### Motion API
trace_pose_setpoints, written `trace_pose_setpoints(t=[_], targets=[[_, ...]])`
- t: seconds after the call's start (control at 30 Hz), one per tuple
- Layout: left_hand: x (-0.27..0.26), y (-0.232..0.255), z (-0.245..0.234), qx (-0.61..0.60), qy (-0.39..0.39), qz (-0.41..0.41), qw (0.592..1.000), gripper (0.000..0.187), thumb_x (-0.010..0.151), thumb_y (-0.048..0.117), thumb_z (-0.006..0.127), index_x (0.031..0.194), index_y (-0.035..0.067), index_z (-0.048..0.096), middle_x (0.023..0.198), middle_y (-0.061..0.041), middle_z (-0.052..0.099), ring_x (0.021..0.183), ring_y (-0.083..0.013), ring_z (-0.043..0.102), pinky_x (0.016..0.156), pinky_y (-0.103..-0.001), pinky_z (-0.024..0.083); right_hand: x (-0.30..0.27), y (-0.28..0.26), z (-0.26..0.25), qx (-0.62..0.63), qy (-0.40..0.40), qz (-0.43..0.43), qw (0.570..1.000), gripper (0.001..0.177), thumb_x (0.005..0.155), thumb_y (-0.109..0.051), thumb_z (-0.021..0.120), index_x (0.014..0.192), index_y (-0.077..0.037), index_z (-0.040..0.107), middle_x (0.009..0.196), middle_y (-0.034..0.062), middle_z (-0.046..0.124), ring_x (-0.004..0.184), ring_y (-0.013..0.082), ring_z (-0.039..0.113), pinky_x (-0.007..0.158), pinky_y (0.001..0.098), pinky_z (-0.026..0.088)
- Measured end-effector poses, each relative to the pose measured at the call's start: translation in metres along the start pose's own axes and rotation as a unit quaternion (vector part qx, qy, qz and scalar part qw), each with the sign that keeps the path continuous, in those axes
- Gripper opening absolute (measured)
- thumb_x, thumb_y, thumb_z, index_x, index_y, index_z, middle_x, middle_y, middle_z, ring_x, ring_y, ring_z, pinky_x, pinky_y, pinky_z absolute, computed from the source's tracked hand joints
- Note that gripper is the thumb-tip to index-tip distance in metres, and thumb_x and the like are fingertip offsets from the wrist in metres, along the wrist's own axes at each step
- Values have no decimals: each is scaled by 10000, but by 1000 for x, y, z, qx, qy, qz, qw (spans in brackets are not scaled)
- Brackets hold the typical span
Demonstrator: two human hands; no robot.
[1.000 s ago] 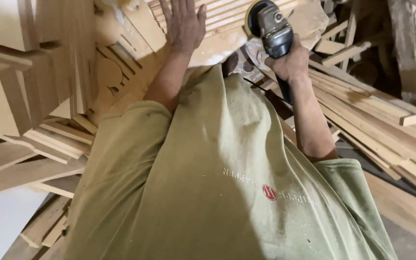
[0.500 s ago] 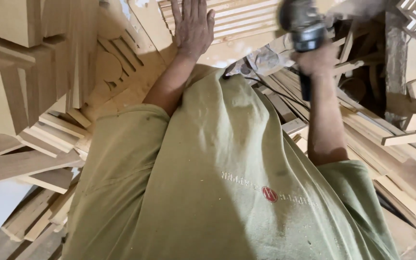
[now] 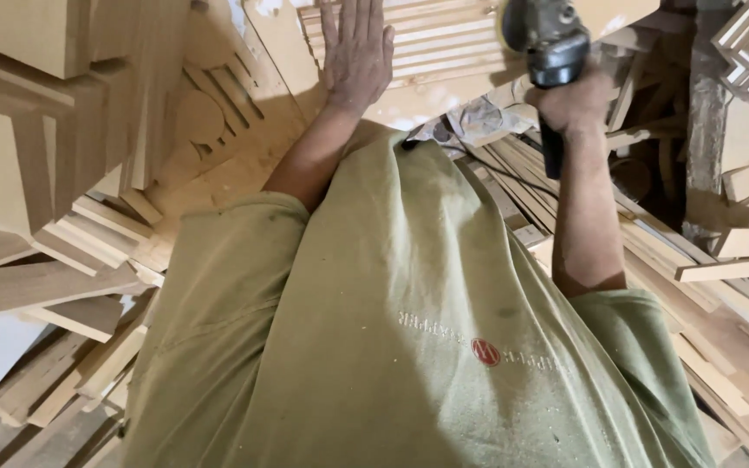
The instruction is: Sanding various wooden components using a handheld power sander on a workbench.
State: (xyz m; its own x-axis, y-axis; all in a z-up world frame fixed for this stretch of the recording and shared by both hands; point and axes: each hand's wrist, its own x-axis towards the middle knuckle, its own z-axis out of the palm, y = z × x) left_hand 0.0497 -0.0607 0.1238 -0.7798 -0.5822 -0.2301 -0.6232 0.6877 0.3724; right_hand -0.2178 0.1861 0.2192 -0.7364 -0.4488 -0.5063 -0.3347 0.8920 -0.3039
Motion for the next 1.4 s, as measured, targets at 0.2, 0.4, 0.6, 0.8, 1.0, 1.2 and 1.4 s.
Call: trace_pose_setpoints(t=[0.2,0.4,0.6,0.8,1.0,1.2,1.4], targets=[[1,-6,14,9,20,10,1000,721,1295,457,161,1816,-30,271,1883,-254,247,1736,-418,121,1356,-654,-109,-20,-110,23,-41,-139,22,989,1078,808,-757,981,1596,-172,536,1440,55,775,1292,266,746,1162,341,591],[-3,7,-30,-14,-65,-18,998,698,1295,426,186,1855,14,137,1922,-189,70,1772,-362,10,1375,-630,-131,14,-29,-19,42,-27,41,998,737,820,-107,886,1505,-251,656,1391,4,828,1257,204,794,1071,373,650],[2,-1,-7,9,-46,-11,999,768,1277,503,140,1871,18,177,1915,-170,46,1766,-357,-20,1371,-673,-138,11,79,-16,1,56,-25,998,544,787,-217,898,1274,-44,729,1079,63,854,880,195,814,784,356,699],[2,5,-17,21,-81,-28,996,726,1285,484,182,1860,48,106,1928,-177,43,1778,-361,-15,1377,-648,-140,7,49,7,-37,56,35,997,827,705,-441,967,1434,-160,696,1238,99,853,1065,353,821,943,420,663],[4,-11,18,34,31,10,999,681,1292,423,210,1792,-16,355,1855,-243,319,1720,-409,204,1352,-660,-101,-57,-109,17,-36,-131,-8,991,810,840,-281,1006,1538,-175,608,1410,99,787,1274,304,766,1125,422,611],[7,-13,26,63,-6,-6,998,695,1304,454,207,1834,16,308,1895,-219,184,1742,-397,50,1357,-656,-147,-102,-87,-12,-70,-189,68,977,770,886,-84,798,1609,-191,557,1502,136,724,1404,371,679,1233,523,527],[2,-12,23,78,78,29,993,528,1303,322,466,1730,11,459,1787,-244,422,1650,-442,334,1341,-698,-37,-40,52,-6,18,41,84,995,608,725,-220,976,1294,-126,782,1173,56,864,1031,238,812,933,369,670]])
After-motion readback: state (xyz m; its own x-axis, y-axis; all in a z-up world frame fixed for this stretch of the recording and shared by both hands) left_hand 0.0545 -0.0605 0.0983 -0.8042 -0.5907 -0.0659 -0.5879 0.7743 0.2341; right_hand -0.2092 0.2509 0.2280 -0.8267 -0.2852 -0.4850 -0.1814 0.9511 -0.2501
